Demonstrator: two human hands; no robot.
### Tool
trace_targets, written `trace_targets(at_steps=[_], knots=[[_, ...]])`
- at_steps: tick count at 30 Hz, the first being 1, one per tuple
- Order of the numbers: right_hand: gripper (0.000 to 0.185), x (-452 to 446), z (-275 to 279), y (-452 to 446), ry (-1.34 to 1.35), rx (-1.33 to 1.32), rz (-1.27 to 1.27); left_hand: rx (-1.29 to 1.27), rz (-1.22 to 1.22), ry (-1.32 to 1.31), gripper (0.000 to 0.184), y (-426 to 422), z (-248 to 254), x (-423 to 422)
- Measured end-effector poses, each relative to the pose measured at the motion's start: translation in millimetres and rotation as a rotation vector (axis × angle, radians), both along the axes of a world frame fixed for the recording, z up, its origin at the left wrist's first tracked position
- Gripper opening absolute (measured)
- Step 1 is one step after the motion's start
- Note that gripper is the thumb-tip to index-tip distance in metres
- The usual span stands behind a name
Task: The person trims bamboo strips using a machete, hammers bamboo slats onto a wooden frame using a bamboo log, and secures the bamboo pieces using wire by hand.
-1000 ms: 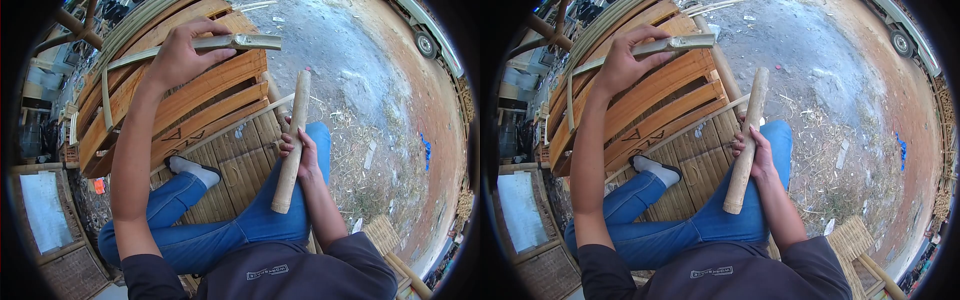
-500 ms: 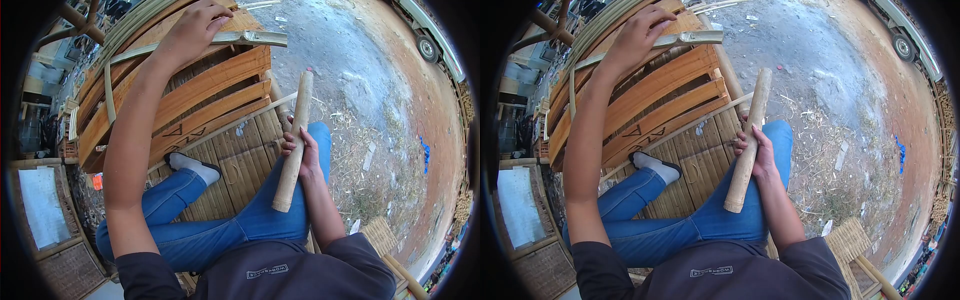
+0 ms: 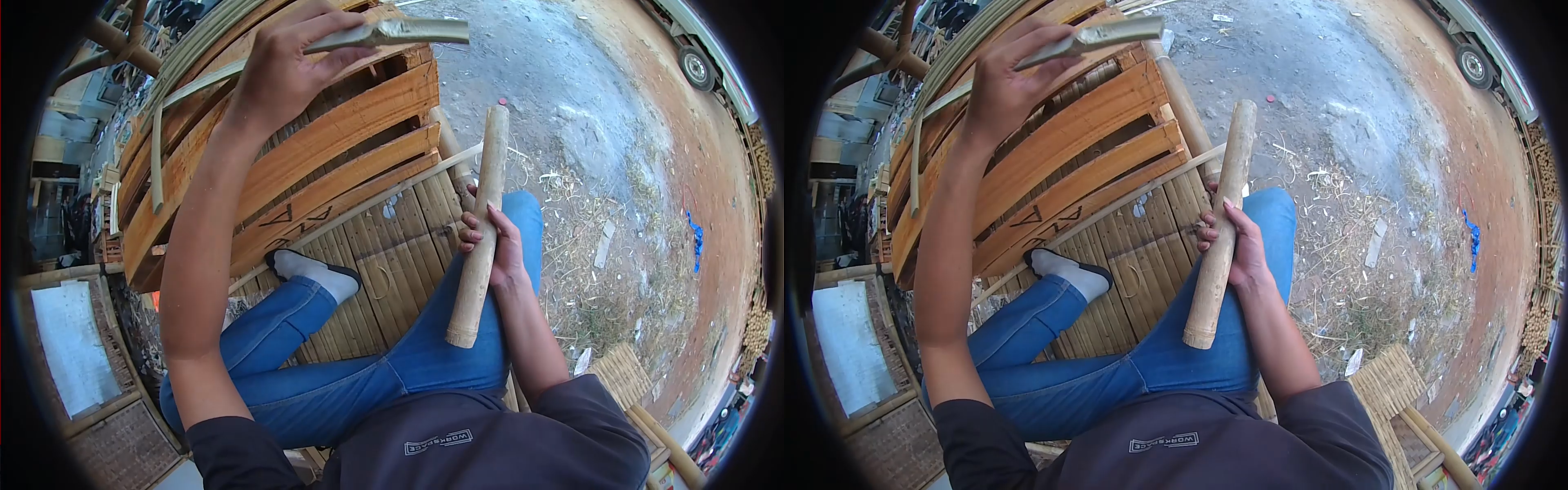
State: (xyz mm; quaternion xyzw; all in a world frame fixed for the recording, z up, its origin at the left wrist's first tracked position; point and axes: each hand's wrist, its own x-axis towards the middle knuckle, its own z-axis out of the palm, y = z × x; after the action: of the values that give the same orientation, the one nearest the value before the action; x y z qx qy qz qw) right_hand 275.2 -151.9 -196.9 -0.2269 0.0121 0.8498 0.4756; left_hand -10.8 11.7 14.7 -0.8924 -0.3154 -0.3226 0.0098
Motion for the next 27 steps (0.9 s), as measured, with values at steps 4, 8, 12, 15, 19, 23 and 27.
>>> trace_targets(at_steps=[4, 8, 12, 15, 19, 23, 27], knots=[[0.058, -4.8, 24.0, -7.9, -0.218, 0.162, 0.008, 0.171, 0.053, 0.004, 0.025, -3.5, 11.6, -0.9], [0.074, -4.9, 59.1, -2.9, -0.276, 0.379, 0.022, 0.256, 0.091, 0.007, 0.025, 4.0, 20.9, -8.8], [0.082, -5.6, 80.2, 11.5, -0.361, 0.564, 0.071, 0.254, 0.106, -0.062, 0.025, 10.8, 29.8, -12.8], [0.081, -7.5, 90.2, 25.6, -0.399, 0.736, 0.152, 0.293, 0.076, -0.067, 0.025, 13.8, 40.9, -11.4], [0.072, -12.0, 108.0, 43.5, -0.156, 0.71, 0.119, 0.319, 0.049, -0.063, 0.024, 18.0, 46.9, -12.9], [0.067, -16.0, 131.6, 60.3, -0.062, 0.521, 0.051, 0.219, 0.109, -0.087, 0.023, 12.2, 47.6, -13.4], [0.066, -2.5, 131.9, 64.2, -0.093, 0.666, 0.331, 0.202, 0.105, -0.145, 0.023, 15.7, 45.4, -15.5]])
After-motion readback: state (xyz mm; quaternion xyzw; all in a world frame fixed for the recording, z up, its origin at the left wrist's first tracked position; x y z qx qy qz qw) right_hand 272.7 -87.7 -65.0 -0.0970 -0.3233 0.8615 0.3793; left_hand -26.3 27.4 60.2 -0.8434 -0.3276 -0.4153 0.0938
